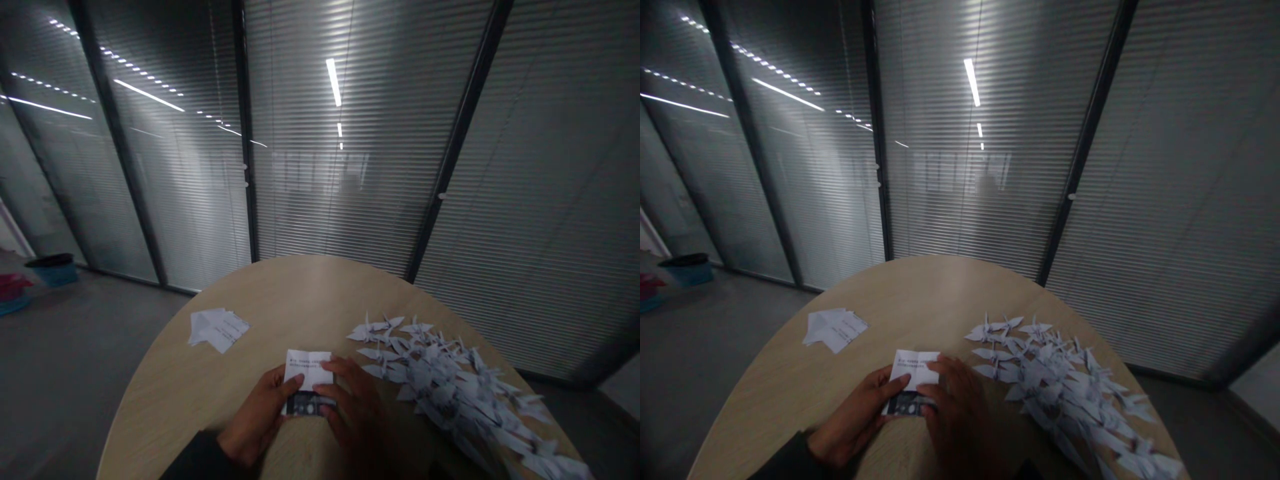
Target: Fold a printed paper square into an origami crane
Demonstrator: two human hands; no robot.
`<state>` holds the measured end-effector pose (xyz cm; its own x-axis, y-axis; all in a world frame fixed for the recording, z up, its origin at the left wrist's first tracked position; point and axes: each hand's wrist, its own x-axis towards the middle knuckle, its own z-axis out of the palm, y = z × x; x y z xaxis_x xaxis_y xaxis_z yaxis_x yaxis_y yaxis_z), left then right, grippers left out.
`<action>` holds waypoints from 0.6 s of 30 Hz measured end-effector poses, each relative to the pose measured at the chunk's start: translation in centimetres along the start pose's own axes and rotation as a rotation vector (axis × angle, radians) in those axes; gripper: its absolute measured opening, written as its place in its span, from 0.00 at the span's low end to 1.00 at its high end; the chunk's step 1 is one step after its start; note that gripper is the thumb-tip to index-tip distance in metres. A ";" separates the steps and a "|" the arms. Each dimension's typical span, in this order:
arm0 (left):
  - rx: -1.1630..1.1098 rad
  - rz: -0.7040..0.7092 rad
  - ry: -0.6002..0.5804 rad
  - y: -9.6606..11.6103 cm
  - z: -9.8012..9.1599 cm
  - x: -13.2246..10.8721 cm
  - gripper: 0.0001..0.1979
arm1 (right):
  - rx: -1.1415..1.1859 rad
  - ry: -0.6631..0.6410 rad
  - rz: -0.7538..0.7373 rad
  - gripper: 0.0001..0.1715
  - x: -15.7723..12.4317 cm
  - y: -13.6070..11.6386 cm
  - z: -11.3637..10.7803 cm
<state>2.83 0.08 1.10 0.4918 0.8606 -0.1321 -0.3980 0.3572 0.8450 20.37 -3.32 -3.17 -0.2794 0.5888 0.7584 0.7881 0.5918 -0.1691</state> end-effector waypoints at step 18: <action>-0.156 -0.069 0.081 0.1 -0.2 0.0 0.10 | 0.064 -0.121 -0.003 0.06 0.9 -0.3 -0.7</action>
<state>2.63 0.17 1.06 0.4604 0.8564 -0.2337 -0.4840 0.4629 0.7426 20.29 -3.36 -1.95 -0.3489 0.6468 0.6782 0.7518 0.6252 -0.2096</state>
